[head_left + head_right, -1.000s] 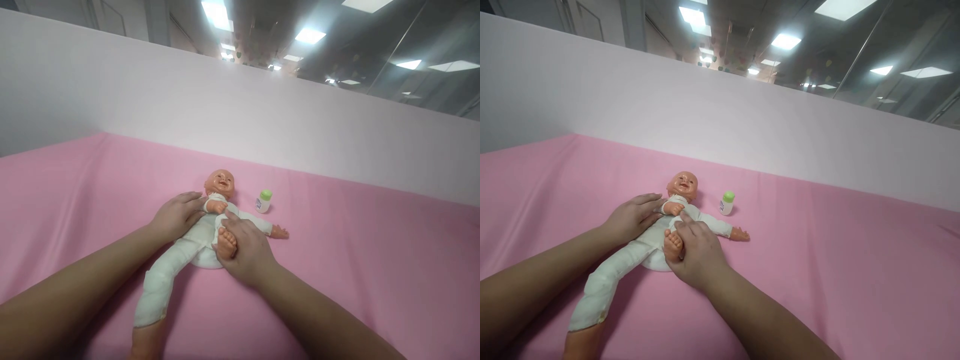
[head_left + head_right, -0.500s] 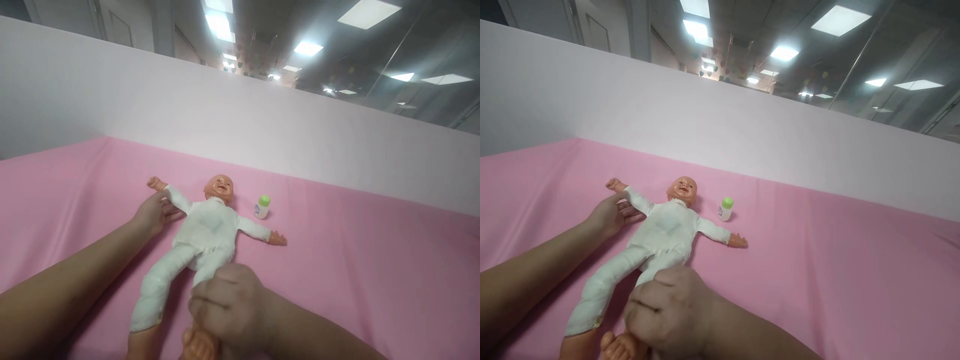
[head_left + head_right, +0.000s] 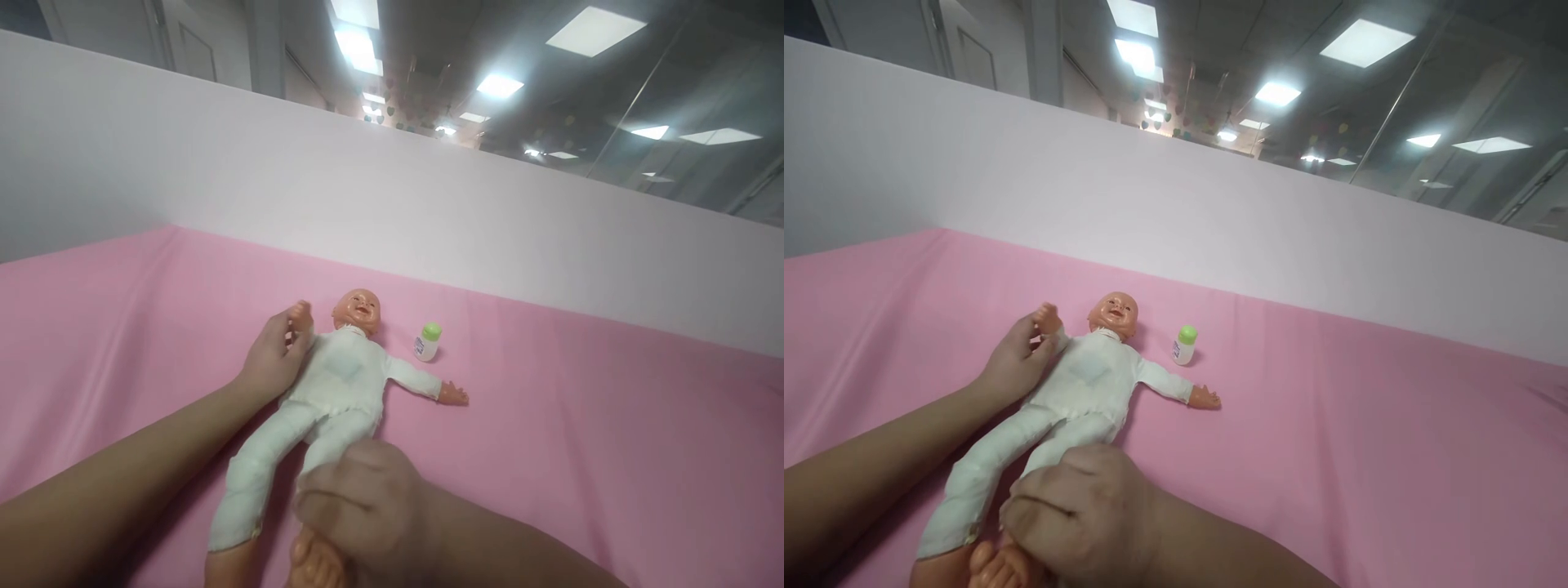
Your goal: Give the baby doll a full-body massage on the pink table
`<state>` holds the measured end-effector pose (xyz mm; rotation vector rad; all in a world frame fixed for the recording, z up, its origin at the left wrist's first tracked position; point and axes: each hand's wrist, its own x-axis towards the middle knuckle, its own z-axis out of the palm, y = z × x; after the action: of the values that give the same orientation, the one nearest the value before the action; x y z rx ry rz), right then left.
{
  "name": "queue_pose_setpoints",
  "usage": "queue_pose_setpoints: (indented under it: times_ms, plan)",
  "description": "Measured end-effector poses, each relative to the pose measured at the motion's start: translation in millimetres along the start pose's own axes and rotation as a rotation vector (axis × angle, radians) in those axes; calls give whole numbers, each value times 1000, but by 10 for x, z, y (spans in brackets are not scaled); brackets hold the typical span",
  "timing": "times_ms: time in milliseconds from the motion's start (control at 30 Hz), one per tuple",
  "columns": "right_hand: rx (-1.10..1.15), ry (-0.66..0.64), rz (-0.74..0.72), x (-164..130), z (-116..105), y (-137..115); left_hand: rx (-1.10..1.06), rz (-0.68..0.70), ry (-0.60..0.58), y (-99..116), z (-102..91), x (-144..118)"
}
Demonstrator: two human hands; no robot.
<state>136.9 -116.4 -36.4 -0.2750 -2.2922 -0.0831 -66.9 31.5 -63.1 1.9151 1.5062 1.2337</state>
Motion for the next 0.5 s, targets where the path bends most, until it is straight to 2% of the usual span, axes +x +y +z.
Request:
queue_pose_setpoints:
  times_ms: [67,133,300,400,500]
  plan:
    - [-37,111,31,-1,-94,72,133,159,-73,70,45,-53]
    - [-91,127,80,-48,-164,190,249,221,-147,94,82,-72]
    - [-206,-29,399,-212,-170,502,383,327,-272,53,75,-41]
    - [-200,-57,484,-233,-123,558,389,348,-293,77,40,-39]
    - [-256,-15,430,-204,-124,515,238,305,-286,136,1,-49]
